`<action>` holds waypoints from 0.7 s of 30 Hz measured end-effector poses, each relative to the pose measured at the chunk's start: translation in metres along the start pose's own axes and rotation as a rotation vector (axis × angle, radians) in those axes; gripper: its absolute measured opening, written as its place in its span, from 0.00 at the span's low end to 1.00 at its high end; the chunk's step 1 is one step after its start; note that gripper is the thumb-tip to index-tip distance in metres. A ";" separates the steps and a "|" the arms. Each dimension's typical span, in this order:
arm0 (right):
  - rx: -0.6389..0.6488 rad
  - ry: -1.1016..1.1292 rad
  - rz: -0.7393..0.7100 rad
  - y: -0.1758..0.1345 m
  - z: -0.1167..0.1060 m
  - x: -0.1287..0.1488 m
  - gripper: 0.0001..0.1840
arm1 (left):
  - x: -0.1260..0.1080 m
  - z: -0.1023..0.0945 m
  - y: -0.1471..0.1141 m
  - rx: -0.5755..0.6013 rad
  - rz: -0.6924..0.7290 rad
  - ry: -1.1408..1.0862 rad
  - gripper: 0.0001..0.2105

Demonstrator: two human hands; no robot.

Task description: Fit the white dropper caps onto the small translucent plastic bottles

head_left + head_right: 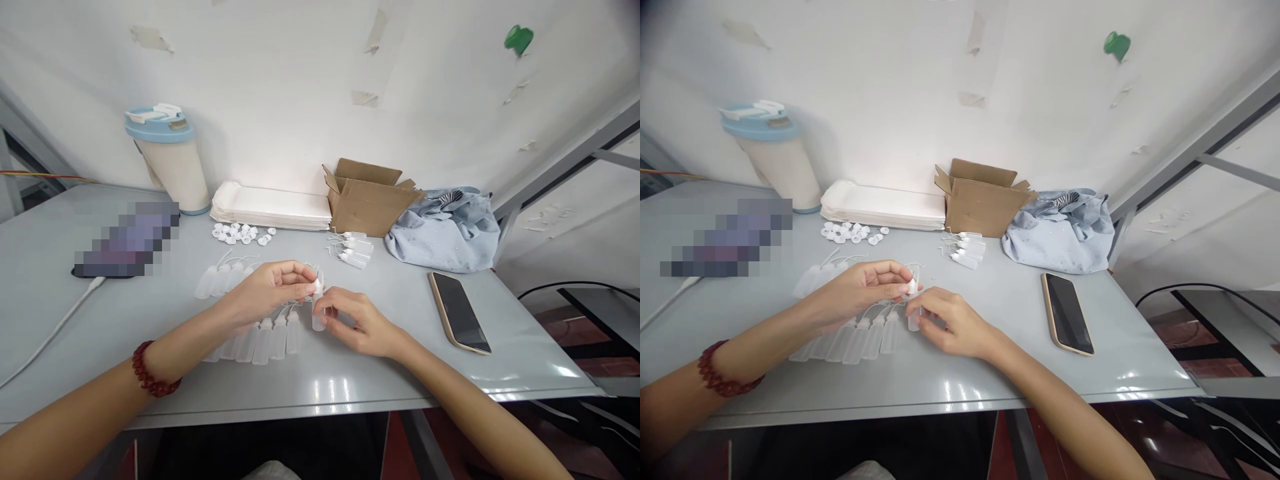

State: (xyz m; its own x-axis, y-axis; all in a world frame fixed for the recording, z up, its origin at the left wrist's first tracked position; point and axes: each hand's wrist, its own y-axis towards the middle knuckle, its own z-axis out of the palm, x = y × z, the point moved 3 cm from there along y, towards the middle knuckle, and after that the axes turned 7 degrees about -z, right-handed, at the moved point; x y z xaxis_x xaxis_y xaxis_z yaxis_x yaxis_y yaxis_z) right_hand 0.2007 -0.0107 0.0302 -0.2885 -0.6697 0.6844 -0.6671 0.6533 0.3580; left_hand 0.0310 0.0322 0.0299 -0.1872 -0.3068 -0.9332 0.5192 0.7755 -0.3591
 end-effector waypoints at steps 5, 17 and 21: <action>0.008 0.009 -0.007 0.000 -0.001 0.002 0.10 | 0.003 0.000 0.001 0.000 -0.006 -0.007 0.13; -0.001 0.047 -0.022 0.001 -0.002 0.005 0.07 | 0.003 0.002 0.000 0.048 -0.023 -0.023 0.13; -0.020 0.106 0.003 0.001 -0.004 0.005 0.07 | 0.002 0.002 -0.001 0.033 -0.010 -0.021 0.13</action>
State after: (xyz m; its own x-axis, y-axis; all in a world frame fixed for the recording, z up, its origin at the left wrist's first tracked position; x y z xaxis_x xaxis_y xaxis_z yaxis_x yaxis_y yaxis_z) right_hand 0.2015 -0.0116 0.0363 -0.2158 -0.6272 0.7483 -0.6523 0.6629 0.3676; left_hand 0.0318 0.0304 0.0288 -0.1748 -0.3265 -0.9289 0.5444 0.7541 -0.3675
